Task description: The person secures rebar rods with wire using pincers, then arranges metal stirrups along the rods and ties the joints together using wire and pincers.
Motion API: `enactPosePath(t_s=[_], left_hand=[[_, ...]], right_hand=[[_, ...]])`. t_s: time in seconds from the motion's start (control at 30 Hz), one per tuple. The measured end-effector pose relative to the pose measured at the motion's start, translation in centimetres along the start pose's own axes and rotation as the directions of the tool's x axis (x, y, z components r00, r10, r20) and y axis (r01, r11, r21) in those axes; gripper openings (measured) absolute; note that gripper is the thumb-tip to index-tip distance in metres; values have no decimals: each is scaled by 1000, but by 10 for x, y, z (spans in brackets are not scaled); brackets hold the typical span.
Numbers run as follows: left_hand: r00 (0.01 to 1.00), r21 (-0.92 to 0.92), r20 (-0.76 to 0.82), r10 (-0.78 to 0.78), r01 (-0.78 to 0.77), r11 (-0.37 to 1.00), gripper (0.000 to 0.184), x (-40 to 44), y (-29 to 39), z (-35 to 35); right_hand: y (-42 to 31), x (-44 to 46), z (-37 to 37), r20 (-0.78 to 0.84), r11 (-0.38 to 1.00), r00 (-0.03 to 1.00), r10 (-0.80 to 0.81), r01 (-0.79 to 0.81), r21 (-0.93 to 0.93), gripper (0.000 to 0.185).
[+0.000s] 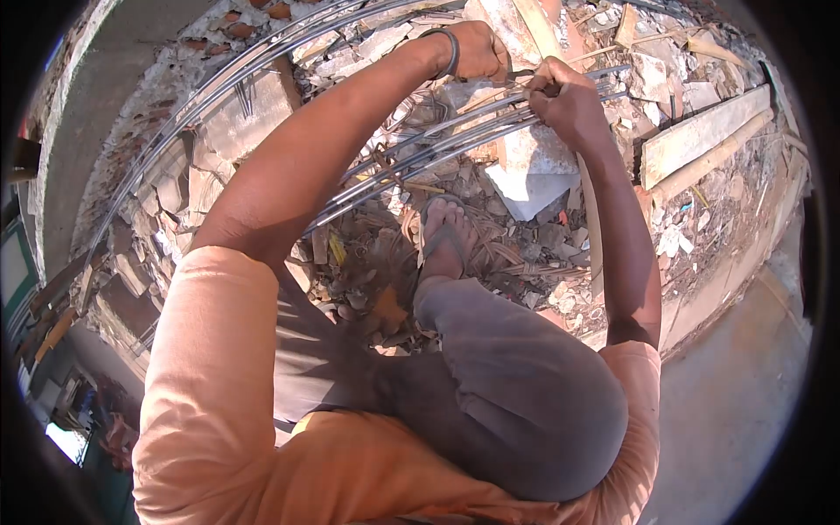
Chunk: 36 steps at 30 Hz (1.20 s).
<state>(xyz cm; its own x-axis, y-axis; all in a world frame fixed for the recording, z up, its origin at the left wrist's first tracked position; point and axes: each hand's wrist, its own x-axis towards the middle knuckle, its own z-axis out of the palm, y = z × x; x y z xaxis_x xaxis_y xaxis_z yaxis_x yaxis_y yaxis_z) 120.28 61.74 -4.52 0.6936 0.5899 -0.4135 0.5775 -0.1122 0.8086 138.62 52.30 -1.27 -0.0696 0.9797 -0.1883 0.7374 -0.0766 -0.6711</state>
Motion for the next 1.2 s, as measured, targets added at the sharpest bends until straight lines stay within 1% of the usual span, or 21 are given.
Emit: enactPosePath(t_s=[0.07,0.1,0.2,0.23,0.33,0.37,0.4,0.47,0.57,0.63,0.67,0.73,0.77,0.87,0.93,0.97,1.0,1.03,1.07,1.13,1.2], left_hand=[[999,260,-24,39,-32,965,12,1,18,-4],[972,495,-51,230,-175,851,15,0,22,-2],[912,746,-43,409,-242,620,15,-9,23,16],[920,700,-117,374,-191,688,17,-8,19,28],[989,340,-134,63,-14,940,21,-8,15,35],[998,87,-57,-12,17,996,19,-10,13,32],[1000,-111,-7,-24,23,994,17,-7,7,31],[993,-483,113,-25,77,872,14,1,-11,38],[963,-735,247,-106,258,627,21,4,-12,50],[947,-837,300,-115,320,444,24,-3,-10,51],[956,-867,267,-125,295,403,25,-6,-9,54],[967,-918,203,-152,242,315,25,-8,-12,59],[971,-928,219,-100,238,285,24,-8,-15,57],[997,-886,34,-73,64,460,20,-16,-6,63],[978,-571,-207,-18,-106,814,16,-28,8,68],[950,-351,-309,47,-160,923,16,-34,16,70],[908,-109,-398,128,-186,976,16,-38,21,71],[800,64,-523,296,-309,949,15,-36,14,79],[704,197,-605,373,-322,926,14,-33,10,89],[707,89,-637,308,-330,940,11,-35,8,93],[825,-269,-560,80,-272,924,9,-28,5,89]], right_hand=[[-5,1,-3,35,996,996,84,-84,-2,11],[-4,1,-3,3,999,999,38,-38,-16,10],[-4,1,-5,56,989,991,125,-129,72,10],[-6,2,-5,62,988,990,129,-134,81,10],[-7,1,-3,77,983,988,137,-145,113,10],[-1,1,-1,82,982,988,133,-142,123,10],[2,3,-3,80,982,989,125,-135,132,11],[3,3,-4,86,980,986,140,-151,128,11],[-1,2,-3,66,981,985,157,-163,107,13],[5,3,-2,49,986,992,119,-124,112,13],[6,3,-1,43,988,994,101,-105,115,13],[2,4,-4,70,980,987,147,-155,122,12],[-1,4,-5,69,981,985,156,-163,105,11],[-6,3,-7,61,982,984,165,-170,83,9],[-3,3,-7,40,986,990,137,-140,87,8],[4,4,-4,24,990,994,107,-108,90,8],[7,6,-3,13,993,998,69,-70,91,8],[6,7,-5,55,984,992,112,-118,134,7],[5,6,-6,98,970,983,153,-169,174,7],[2,5,-11,158,924,968,195,-235,301,8],[2,-2,-15,195,838,959,208,-277,469,10]])
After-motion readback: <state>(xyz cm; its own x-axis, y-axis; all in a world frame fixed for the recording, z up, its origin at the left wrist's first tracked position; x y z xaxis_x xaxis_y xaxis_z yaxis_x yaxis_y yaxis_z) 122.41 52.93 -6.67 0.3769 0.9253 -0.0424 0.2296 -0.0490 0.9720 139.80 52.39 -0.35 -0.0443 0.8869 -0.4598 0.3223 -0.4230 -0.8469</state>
